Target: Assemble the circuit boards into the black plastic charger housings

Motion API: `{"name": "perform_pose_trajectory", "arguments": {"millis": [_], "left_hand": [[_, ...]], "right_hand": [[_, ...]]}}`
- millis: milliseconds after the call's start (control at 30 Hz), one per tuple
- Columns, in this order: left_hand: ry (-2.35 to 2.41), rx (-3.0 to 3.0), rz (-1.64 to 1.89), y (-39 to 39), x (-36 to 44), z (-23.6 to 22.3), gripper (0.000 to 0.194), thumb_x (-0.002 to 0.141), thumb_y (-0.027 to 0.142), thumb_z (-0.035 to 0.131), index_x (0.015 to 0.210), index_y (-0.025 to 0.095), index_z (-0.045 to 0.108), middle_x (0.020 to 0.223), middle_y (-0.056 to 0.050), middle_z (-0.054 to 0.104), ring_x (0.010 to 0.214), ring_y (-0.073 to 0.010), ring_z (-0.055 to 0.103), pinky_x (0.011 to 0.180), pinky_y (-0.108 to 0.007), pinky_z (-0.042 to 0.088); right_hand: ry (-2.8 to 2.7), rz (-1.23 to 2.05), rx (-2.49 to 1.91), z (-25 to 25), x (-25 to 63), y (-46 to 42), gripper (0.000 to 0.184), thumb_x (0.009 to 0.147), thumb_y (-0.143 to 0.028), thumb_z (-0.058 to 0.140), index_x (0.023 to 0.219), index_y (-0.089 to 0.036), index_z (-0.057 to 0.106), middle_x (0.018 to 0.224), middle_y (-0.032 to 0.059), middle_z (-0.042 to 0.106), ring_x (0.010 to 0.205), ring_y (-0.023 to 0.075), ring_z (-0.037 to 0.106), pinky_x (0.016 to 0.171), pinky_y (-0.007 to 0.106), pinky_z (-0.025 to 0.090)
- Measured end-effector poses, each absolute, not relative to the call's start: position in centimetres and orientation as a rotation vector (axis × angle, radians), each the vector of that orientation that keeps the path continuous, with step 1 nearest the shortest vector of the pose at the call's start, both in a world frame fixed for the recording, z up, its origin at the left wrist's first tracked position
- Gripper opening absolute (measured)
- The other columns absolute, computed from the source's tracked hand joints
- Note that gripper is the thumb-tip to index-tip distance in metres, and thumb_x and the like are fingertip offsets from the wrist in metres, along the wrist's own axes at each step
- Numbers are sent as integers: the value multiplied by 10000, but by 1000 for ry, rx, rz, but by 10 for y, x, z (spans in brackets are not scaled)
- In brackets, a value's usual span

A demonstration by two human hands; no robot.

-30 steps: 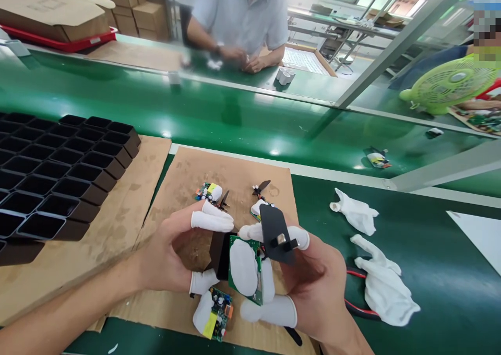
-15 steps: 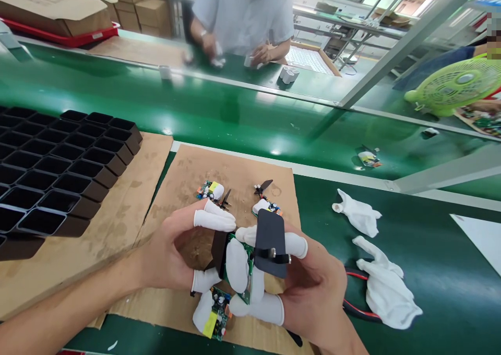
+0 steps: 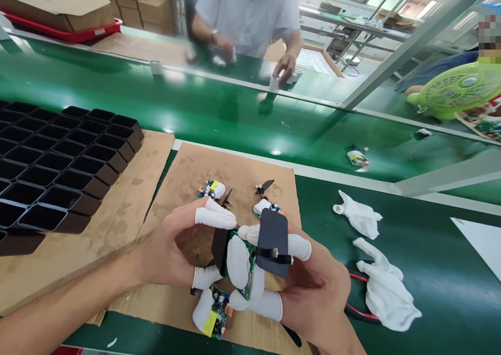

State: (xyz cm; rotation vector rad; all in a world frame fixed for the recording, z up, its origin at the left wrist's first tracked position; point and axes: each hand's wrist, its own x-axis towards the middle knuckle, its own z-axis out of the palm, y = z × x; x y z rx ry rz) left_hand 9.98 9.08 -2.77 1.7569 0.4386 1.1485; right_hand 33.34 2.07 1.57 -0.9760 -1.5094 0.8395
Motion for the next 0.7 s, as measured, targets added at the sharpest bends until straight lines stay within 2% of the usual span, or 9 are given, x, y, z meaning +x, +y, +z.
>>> {"name": "perform_pose_trajectory", "arguments": {"millis": [167, 333, 533, 700], "left_hand": [[338, 1710, 1189, 94, 102, -37, 718, 741, 95, 981, 1404, 261, 760, 1268, -146, 816, 1115, -326, 805, 984, -464, 667], [330, 1702, 1190, 94, 103, -37, 747, 736, 71, 973, 1420, 275, 756, 1243, -126, 814, 1092, -310, 798, 956, -451, 658], [344, 1695, 1177, 93, 103, -33, 731, 733, 58, 963, 1402, 275, 762, 1217, -116, 813, 1063, -303, 798, 938, -454, 651], [338, 1691, 1173, 94, 103, -32, 725, 735, 54, 957, 1396, 280, 763, 1199, -105, 811, 1065, -296, 795, 941, -446, 648]], "right_hand": [[-1567, 819, -946, 24, 331, 25, 692, 629, -326, 1159, 1272, -310, 904, 1105, 86, 906, 942, 352, 867, 862, 432, 765], [-1603, 851, -902, 25, 330, 27, 769, 692, -279, 1134, 1403, -374, 856, 1224, 60, 900, 970, 328, 870, 867, 403, 753], [-1618, 766, -988, 15, 335, 20, 746, 696, -322, 1136, 1390, -352, 863, 1190, 81, 889, 922, 312, 843, 845, 410, 750], [-1626, 765, -971, 13, 335, 20, 787, 703, -313, 1134, 1429, -366, 835, 1211, 85, 881, 960, 319, 835, 875, 422, 745]]}}
